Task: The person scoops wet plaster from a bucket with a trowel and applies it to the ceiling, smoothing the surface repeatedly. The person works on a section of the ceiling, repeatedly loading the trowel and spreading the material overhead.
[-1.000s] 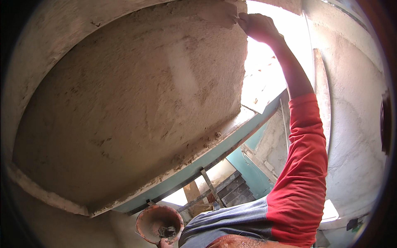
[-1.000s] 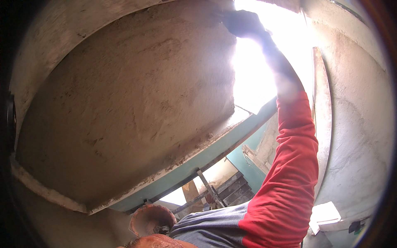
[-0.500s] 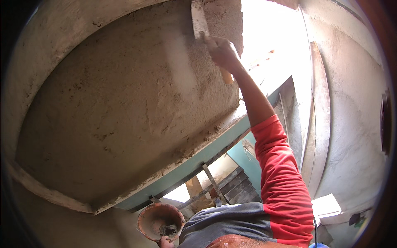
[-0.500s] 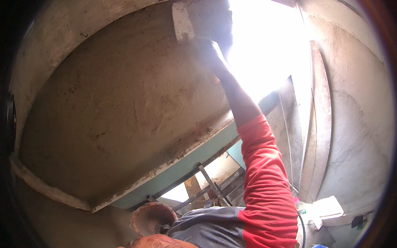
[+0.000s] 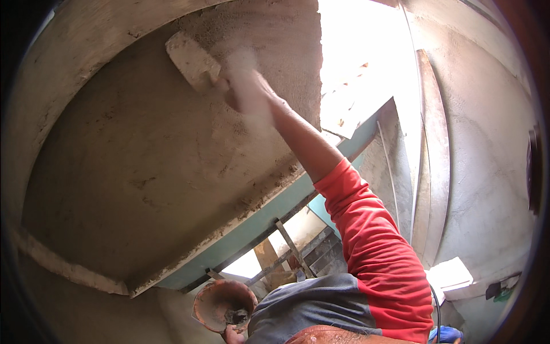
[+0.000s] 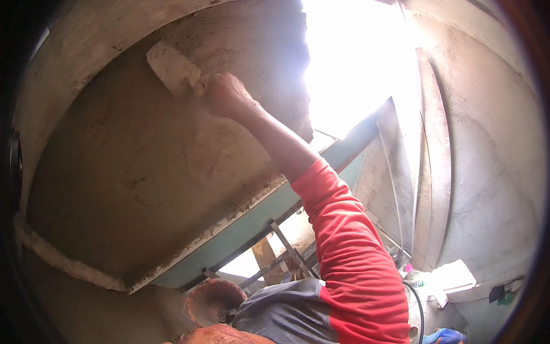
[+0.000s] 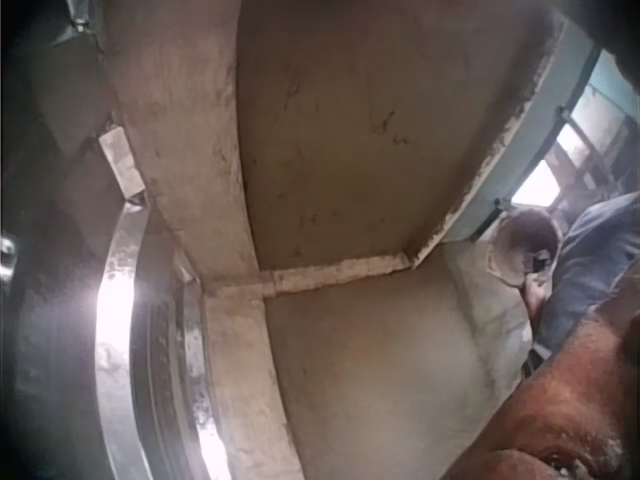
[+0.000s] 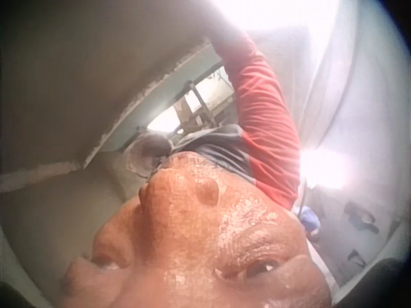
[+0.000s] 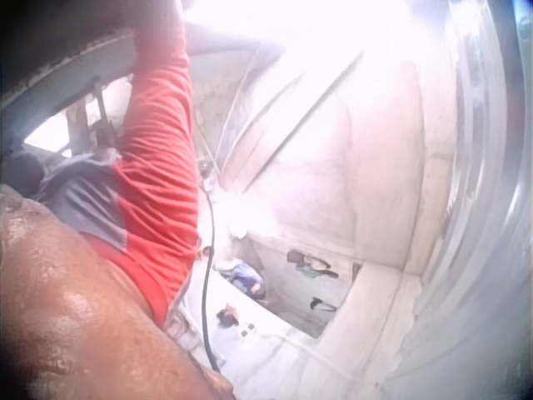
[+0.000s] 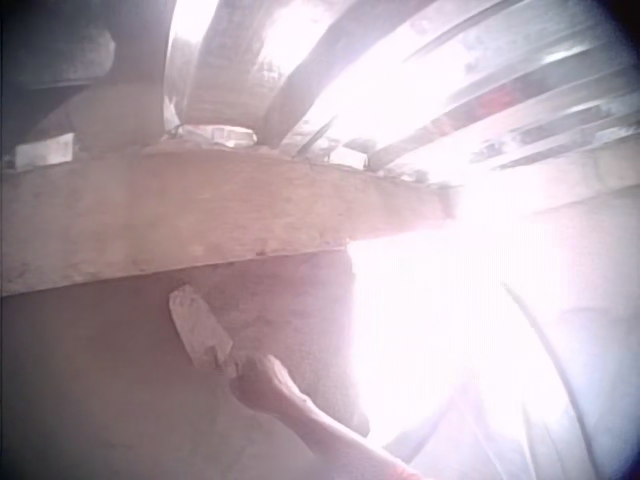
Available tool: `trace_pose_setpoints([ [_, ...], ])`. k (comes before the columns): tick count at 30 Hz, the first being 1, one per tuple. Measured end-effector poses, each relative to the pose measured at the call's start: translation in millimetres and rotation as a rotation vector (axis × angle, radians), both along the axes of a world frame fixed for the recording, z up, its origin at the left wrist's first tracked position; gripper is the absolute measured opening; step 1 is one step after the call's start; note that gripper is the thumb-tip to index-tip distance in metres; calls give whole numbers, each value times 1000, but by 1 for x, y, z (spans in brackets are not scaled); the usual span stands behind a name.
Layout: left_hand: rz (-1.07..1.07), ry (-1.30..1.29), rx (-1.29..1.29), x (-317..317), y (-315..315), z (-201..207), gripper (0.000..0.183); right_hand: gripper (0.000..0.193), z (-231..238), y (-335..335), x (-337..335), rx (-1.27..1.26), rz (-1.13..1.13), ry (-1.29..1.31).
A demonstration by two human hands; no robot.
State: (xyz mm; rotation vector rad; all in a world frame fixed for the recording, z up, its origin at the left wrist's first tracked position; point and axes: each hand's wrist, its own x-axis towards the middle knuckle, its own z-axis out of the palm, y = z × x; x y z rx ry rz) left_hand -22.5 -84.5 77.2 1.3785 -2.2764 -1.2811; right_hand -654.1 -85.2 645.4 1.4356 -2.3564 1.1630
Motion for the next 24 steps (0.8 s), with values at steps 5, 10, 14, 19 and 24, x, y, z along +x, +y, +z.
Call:
trace_pose_setpoints([
  [5,-3,0,33,6,6,-1,14,42,-43,-10,-1,-337,36,-181],
  [10,6,-6,72,17,15,-1,14,42,-61,4,-44,-651,-48,-658],
  [14,8,-17,104,27,19,0,15,41,-64,2,-51,-646,-22,-669],
  [19,-2,-28,138,36,20,3,15,45,-63,-7,-17,-530,-82,-459],
  [24,-2,-18,188,41,21,0,16,38,-61,-12,20,-417,-68,-401],
])
